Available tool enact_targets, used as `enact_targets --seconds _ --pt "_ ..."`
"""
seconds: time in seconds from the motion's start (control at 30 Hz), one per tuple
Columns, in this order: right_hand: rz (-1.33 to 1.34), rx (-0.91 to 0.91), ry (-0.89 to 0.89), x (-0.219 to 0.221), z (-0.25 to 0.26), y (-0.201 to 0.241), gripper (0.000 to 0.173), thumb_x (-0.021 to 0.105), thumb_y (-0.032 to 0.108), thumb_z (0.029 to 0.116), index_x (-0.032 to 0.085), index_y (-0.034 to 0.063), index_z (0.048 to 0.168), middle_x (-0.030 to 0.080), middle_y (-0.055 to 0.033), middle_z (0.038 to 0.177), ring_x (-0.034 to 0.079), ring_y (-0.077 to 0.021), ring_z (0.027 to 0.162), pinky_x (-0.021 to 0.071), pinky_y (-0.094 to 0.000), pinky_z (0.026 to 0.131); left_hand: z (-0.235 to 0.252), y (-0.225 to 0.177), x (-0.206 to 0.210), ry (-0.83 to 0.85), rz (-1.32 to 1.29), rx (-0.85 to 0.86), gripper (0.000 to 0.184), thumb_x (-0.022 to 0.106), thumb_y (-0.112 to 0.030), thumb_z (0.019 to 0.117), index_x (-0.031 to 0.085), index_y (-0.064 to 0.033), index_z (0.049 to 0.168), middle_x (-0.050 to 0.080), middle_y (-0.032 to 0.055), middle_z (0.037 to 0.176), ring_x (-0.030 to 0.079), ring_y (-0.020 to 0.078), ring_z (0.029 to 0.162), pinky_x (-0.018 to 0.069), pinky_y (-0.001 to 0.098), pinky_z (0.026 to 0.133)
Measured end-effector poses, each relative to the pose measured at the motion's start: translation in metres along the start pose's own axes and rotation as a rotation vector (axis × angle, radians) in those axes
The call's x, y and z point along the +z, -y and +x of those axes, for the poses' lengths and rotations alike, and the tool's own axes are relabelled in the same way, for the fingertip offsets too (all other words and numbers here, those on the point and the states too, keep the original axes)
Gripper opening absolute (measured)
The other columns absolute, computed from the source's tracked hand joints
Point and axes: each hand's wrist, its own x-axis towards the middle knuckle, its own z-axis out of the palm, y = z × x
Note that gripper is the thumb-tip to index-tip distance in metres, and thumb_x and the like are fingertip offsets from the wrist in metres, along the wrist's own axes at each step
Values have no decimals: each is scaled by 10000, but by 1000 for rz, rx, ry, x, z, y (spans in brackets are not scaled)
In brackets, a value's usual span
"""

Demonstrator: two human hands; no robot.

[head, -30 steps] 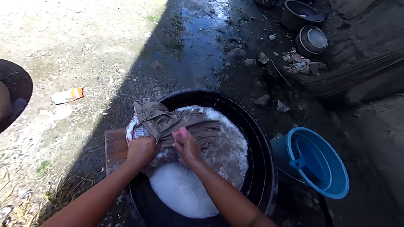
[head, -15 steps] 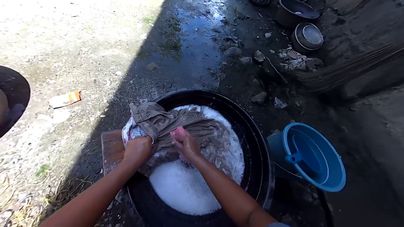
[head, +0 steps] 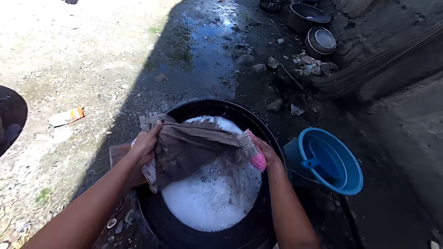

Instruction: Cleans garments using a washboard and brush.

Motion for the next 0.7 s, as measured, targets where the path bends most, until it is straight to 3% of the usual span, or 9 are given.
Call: enact_targets --seconds 0.07,0.13,0.2,0.27,0.33,0.4,0.47,0.57,0.7 --pt "-1 46 53 -25 -14 -1 300 487 217 1025 641 44 1215 778 -6 950 739 -68 821 627 -266 765 6 3 -9 -77 89 33 419 493 -456 1070 567 -58 1173 634 63 903 653 134 775 571 356 721" --pt "-110 97 -286 -23 -11 -26 342 446 237 1105 589 2 1308 716 -89 1026 691 -110 847 590 -305 764 11 16 -19 -97 315 104 439 576 -383 1053 566 12 1243 643 147 1021 647 202 900 540 428 837" --pt "-102 41 -686 6 11 -69 450 515 218 1090 503 -28 1468 613 -221 1357 636 -226 1114 518 -390 950 12 30 -30 -54 574 192 528 761 -306 943 580 68 1269 659 242 1144 651 311 1067 496 535 971" --pt "-51 -76 -849 47 33 -109 517 560 127 1063 412 -55 1524 472 -268 1526 528 -305 1344 418 -414 1119 9 36 -33 9 749 178 608 843 -286 868 577 83 1272 656 274 1182 640 363 1138 464 580 1021" --pt "-155 -131 -830 84 50 -126 517 601 84 1034 439 -90 1493 479 -287 1518 469 -336 1427 337 -409 1204 4 36 -31 32 693 142 488 786 -190 921 573 71 1274 668 226 1161 664 276 1083 506 493 989" --pt "-446 -170 -708 96 61 -124 450 660 74 988 562 -107 1388 569 -324 1404 528 -405 1352 371 -463 1171 2 34 -31 -14 461 125 385 698 -79 968 541 50 1295 656 160 1121 665 161 976 553 367 896" --pt "-780 -185 -493 80 58 -109 437 689 144 967 630 -26 1365 548 -337 1412 525 -455 1334 392 -524 1146 2 37 -35 -74 352 152 356 670 -57 979 546 30 1301 656 148 1111 663 152 950 559 372 870" --pt "-1070 -366 -583 34 45 -98 387 707 190 936 711 54 1299 511 -390 1422 543 -538 1288 443 -612 1068 0 44 -38 -102 573 310 398 659 -96 985 546 63 1332 657 247 1183 651 301 1102 494 520 978" --pt "-1068 -1 -816 15 7 -125 406 587 169 1034 608 17 1410 454 -345 1506 483 -528 1356 409 -620 1098 -1 52 -36 -4 1170 334 731 696 -487 950 542 132 1307 649 358 1161 621 526 1156 448 676 978"
